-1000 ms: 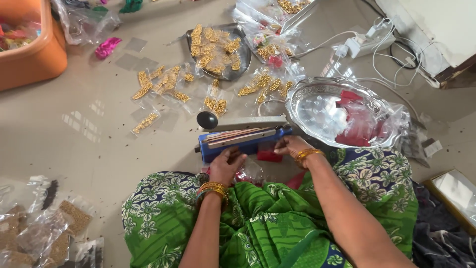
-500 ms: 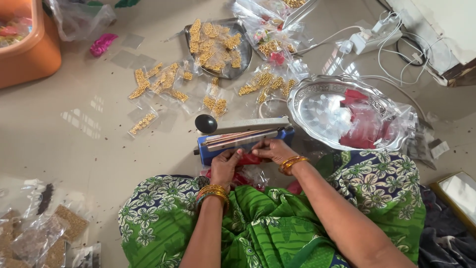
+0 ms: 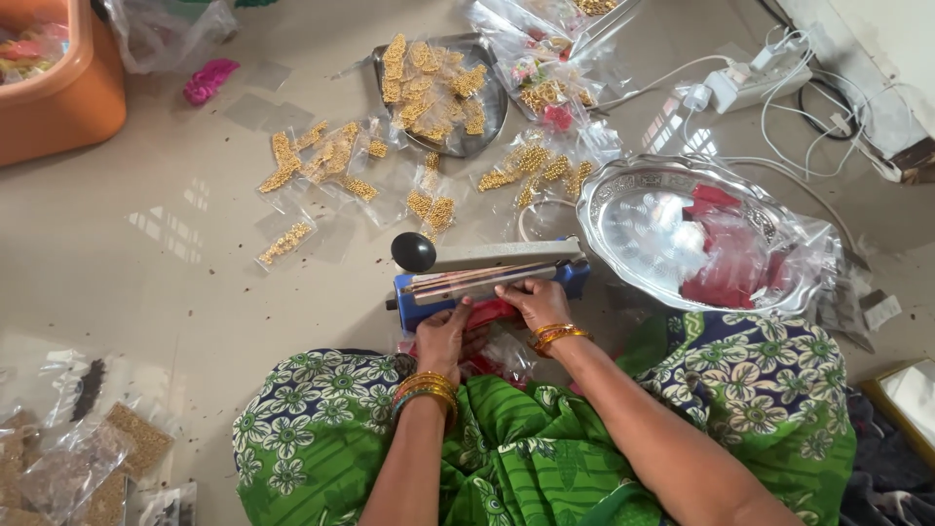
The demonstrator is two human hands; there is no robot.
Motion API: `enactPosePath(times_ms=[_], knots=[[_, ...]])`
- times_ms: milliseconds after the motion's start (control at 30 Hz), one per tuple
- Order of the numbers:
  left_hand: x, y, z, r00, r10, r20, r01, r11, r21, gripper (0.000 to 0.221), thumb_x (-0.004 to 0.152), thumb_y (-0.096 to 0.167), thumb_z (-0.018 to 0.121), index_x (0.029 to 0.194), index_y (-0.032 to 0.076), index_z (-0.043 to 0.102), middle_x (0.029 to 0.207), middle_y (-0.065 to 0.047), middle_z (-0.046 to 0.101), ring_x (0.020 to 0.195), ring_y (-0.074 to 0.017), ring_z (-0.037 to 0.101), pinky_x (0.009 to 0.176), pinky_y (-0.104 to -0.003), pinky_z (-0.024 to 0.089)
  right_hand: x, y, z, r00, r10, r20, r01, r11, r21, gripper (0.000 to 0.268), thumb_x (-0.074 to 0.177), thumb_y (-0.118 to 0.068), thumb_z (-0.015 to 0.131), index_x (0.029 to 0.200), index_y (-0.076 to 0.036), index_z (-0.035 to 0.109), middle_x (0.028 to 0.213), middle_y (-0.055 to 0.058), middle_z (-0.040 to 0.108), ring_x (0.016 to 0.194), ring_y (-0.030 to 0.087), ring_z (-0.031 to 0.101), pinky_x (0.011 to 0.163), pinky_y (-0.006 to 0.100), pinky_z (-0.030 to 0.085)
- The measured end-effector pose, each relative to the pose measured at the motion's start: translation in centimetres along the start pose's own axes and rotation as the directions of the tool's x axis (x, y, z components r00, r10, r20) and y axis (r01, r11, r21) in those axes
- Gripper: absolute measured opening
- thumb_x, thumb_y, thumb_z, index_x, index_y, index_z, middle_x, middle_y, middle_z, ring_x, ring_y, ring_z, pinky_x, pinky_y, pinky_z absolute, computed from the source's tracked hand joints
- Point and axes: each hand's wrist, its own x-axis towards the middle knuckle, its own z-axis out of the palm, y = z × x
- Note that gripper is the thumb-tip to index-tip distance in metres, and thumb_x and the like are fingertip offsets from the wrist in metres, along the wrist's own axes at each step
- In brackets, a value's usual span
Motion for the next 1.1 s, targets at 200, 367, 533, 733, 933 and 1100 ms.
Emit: enactPosePath(times_ms=[200,367,533,733,933,1100], knots=[[0.7,-0.5,-0.1,0.987,-0.018,0.16,0.033,0.995,-0.092,0.023,0.09,0.017,0.076,0.101,-0.002,0.07,0.086,-0.013,0.075,0.074,-0.0234,0.076,0.065,-0.034,0.063,1.4,1.4,-0.8,0.903,-0.404,-0.147,0.214,0.718,-0.662,0.039,0.087,-0.041,0.082,0.091,-0.002,0.082,0.078,0.016,0.074,0.067,0.032,0.073,0.062,0.04,0.052],[3.2,-1.8,-0.2,0.987,0.037,0.155,-0.016,0.991,-0.133,0.024,0.092,0.017,0.075,0.1,-0.005,0.07,0.085,-0.014,0.076,0.071,-0.0232,0.075,0.063,-0.034,0.062,-2.9,-7.8,1.3,0.743,-0.659,-0.118,0.391,0.57,-0.723,0.033,0.098,-0.038,0.066,0.088,-0.008,0.074,0.084,0.01,0.075,0.079,0.03,0.072,0.073,0.042,0.054],[7.4,-5.7,-5.9,0.99,0.02,0.14,0.005,0.985,-0.175,0.021,0.094,0.016,0.067,0.1,-0.005,0.07,0.084,-0.011,0.073,0.068,-0.022,0.07,0.065,-0.036,0.063,-2.5,-15.8,8.8,0.671,-0.717,0.185,0.629,0.419,-0.655,0.044,0.096,-0.047,0.064,0.118,-0.01,0.07,0.124,0.012,0.069,0.119,0.029,0.062,0.105,0.048,0.042],[6.7,-3.8,0.0,0.988,0.038,0.15,-0.008,0.98,-0.198,0.02,0.094,0.014,0.067,0.107,-0.001,0.066,0.09,-0.01,0.07,0.075,-0.0216,0.069,0.069,-0.037,0.062,1.3,-15.9,17.8,0.749,-0.297,0.593,0.656,0.204,-0.726,0.061,0.086,-0.054,0.054,0.131,-0.014,0.065,0.15,0.019,0.046,0.14,0.041,0.039,0.109,0.075,0.017],[4.5,-3.1,0.0,0.991,0.021,0.132,0.011,0.972,-0.235,0.023,0.094,0.013,0.068,0.114,0.003,0.061,0.097,-0.009,0.068,0.081,-0.0212,0.067,0.072,-0.038,0.061,-0.1,-18.0,17.8,0.826,0.05,0.561,0.54,0.215,-0.814,0.053,0.097,-0.055,0.048,0.117,-0.012,0.071,0.126,0.015,0.069,0.128,0.033,0.059,0.109,0.063,0.037],[4.3,-2.7,0.3,0.987,0.066,0.144,-0.027,0.965,-0.261,0.029,0.094,0.012,0.068,0.12,0.006,0.058,0.103,-0.008,0.065,0.087,-0.0208,0.066,0.076,-0.039,0.06,0.5,-16.5,17.5,0.843,-0.067,0.533,0.513,0.399,-0.76,0.061,0.094,-0.063,0.049,0.109,-0.007,0.069,0.097,0.018,0.075,0.096,0.037,0.073,0.083,0.049,0.056]])
